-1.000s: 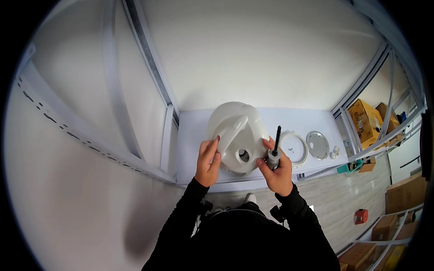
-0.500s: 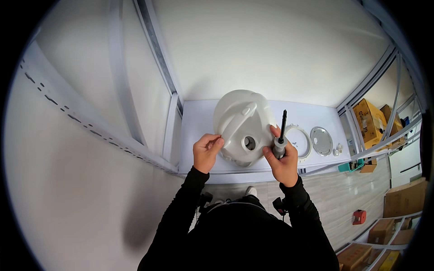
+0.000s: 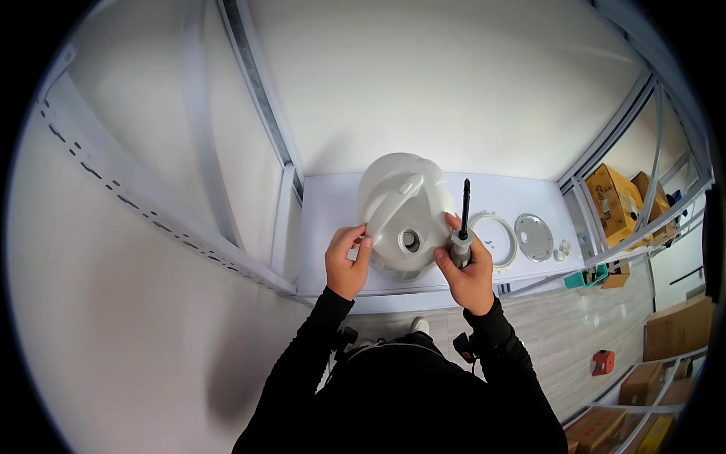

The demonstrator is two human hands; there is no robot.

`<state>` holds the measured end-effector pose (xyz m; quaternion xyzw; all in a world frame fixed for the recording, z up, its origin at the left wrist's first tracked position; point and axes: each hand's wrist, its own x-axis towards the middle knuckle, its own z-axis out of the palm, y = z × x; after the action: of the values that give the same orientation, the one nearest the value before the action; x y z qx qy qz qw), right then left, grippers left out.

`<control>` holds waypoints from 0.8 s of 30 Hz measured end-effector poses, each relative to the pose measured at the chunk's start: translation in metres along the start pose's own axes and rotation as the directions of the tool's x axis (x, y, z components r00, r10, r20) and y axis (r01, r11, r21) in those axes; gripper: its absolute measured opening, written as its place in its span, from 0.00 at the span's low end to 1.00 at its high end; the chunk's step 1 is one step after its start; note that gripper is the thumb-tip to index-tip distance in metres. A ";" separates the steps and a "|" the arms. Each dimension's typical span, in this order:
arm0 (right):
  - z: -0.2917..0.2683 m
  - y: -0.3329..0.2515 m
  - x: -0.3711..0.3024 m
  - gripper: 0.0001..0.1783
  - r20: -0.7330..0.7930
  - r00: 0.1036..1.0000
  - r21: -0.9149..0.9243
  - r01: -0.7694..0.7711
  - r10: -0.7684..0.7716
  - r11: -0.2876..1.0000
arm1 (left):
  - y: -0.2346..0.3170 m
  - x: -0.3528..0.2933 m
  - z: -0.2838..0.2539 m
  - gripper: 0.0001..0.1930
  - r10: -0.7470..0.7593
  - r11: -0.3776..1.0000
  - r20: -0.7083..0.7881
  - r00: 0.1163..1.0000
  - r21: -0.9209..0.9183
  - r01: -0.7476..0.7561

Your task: The person uses a screwdriver to remove and reattach screws on a white plastic lid and a cylindrical container. They repeatedly lift, rotate, and align the lid with the container while tightening and loosening fasteners.

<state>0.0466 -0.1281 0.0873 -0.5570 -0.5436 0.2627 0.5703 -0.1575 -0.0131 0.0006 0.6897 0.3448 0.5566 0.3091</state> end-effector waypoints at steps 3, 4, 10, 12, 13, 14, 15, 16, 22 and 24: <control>-0.001 0.003 -0.003 0.32 -0.006 0.999 0.063 -0.035 0.035 0.997 | 0.010 0.003 0.000 0.16 0.123 0.989 -0.027 0.992 0.086 -0.121; -0.001 0.005 -0.003 0.32 -0.013 0.999 0.073 -0.035 0.036 0.997 | 0.014 0.004 0.000 0.17 0.154 0.983 -0.026 0.988 0.102 -0.151; -0.001 0.006 -0.001 0.35 -0.014 0.999 0.052 -0.037 0.038 0.998 | 0.021 0.012 0.001 0.22 0.201 0.967 0.072 0.977 0.146 -0.209; 0.000 0.004 0.000 0.35 -0.007 0.999 0.053 -0.034 0.035 0.998 | 0.021 0.013 0.000 0.26 0.201 0.962 0.100 0.974 0.165 -0.216; -0.001 0.004 0.000 0.35 -0.004 1.000 0.055 -0.027 0.027 0.998 | 0.022 0.011 0.001 0.29 0.202 0.960 0.116 0.972 0.175 -0.221; -0.001 0.005 -0.001 0.35 -0.002 1.000 0.056 -0.005 0.005 0.998 | 0.024 0.010 0.001 0.33 0.203 0.956 0.132 0.970 0.185 -0.226; -0.002 0.006 -0.001 0.35 0.001 1.000 0.057 0.017 -0.017 0.998 | 0.027 0.008 0.000 0.38 0.203 0.954 0.152 0.967 0.190 -0.230; -0.002 0.006 -0.002 0.36 0.027 1.000 0.094 -0.007 0.004 0.996 | 0.032 0.008 -0.002 0.45 0.202 0.953 0.173 0.964 0.192 -0.234; 0.009 -0.006 -0.007 0.40 0.200 0.980 0.283 -0.039 -0.019 0.958 | 0.039 0.001 0.000 0.66 0.150 0.953 0.163 0.975 0.239 -0.186; 0.017 -0.012 -0.003 0.40 0.250 0.965 0.365 -0.014 -0.083 0.931 | 0.036 -0.001 -0.003 0.65 0.152 0.957 0.130 0.980 0.228 -0.179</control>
<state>0.0265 -0.1277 0.0934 -0.3928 -0.5656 0.4195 0.5915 -0.1557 -0.0341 0.0298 0.7782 0.3326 0.4957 0.1951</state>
